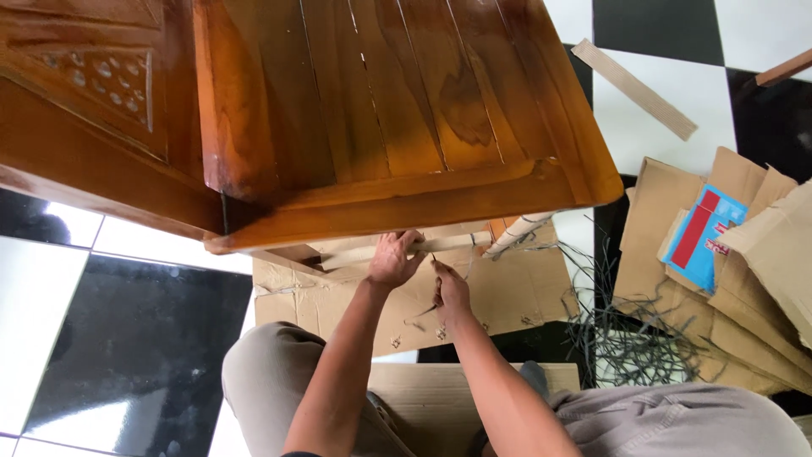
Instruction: The person wraps a wooden chair leg with cardboard and secures it with plastic ties for protection.
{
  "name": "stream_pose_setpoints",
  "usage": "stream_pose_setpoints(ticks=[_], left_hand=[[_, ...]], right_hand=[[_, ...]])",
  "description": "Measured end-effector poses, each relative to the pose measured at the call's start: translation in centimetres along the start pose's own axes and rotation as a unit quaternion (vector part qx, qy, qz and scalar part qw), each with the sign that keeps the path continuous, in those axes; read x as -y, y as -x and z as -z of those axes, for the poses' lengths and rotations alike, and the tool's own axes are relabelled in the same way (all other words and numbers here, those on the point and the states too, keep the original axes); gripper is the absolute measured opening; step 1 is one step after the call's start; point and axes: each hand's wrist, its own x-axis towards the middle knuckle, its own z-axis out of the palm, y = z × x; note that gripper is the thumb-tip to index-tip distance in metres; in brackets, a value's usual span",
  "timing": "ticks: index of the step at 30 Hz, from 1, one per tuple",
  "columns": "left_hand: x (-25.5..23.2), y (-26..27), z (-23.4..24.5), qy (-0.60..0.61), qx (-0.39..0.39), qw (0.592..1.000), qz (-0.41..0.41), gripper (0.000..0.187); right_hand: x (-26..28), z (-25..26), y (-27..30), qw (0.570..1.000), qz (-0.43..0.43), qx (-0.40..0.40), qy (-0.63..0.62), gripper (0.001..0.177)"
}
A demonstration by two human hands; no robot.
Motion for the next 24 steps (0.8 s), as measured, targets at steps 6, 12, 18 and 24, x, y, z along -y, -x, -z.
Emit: stream_pose_setpoints(ticks=[6, 12, 18, 24], left_hand=[[-2.7, -1.1, 3.0, 0.009, -0.094, 0.994, -0.060, 0.006], [-0.1, -1.2, -0.3, -0.018, -0.098, 0.994, -0.037, 0.010], [0.4, -1.4, -4.4, -0.056, -0.101, 0.993, 0.015, 0.025], [-3.5, -1.9, 0.6, -0.014, -0.177, 0.984, -0.027, 0.033]], right_hand=[[1.9, -1.9, -0.8, 0.992, -0.056, 0.066, -0.096, 0.004], [1.3, -1.1, -2.8, 0.976, -0.088, 0.155, -0.128, 0.013], [2.4, -1.0, -2.2, 0.976, -0.100, 0.167, -0.099, 0.015], [3.5, -1.0, -0.9, 0.981, -0.085, 0.167, -0.050, 0.014]])
